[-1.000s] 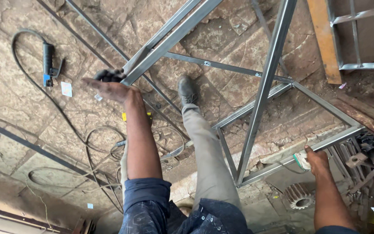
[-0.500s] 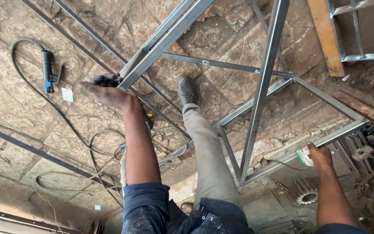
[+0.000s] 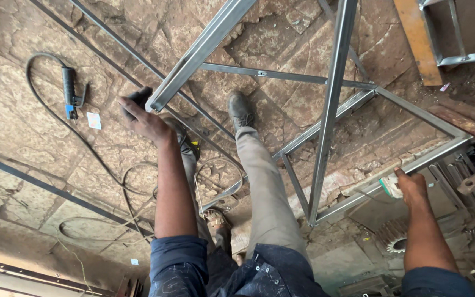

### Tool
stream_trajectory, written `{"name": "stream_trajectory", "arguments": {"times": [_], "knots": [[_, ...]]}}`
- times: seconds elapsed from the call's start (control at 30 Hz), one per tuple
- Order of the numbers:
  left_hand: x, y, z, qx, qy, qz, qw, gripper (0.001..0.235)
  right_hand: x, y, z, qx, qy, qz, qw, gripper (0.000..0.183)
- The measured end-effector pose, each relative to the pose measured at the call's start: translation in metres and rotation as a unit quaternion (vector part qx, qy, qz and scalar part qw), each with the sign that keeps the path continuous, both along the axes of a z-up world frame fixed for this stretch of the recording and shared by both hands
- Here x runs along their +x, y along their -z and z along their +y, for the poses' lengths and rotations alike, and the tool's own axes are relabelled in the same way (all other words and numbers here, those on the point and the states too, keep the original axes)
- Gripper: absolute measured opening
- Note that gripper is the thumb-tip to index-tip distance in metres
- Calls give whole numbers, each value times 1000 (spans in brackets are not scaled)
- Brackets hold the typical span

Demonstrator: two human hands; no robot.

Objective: The person welds the joints of a rectangular metal frame using a welding electrode, then measures the dimensions of a larger metal structure with a tape measure.

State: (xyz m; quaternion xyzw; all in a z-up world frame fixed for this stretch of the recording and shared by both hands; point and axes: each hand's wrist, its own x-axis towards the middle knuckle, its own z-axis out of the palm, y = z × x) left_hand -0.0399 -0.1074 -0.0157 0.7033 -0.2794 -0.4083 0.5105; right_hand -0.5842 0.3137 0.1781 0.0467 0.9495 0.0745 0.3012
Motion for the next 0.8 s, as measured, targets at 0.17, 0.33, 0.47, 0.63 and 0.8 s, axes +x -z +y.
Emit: {"name": "stream_trajectory", "arguments": {"times": [0.17,0.33,0.47,0.63,0.8], "knots": [[22,-36,14,25,98,-75,992,44,16,-18,12,-153,53,82,983,44],[-1,-96,24,-137,268,-261,917,22,47,-28,33,-351,332,83,872,39],[-74,-153,54,-128,502,-236,822,25,95,-33,15,-453,376,-148,795,39],[-171,-213,89,-224,716,-195,631,57,151,-21,-77,-541,223,-303,753,47],[-232,-227,77,-276,761,-215,546,52,156,-32,-180,-581,53,-261,769,45]]}}
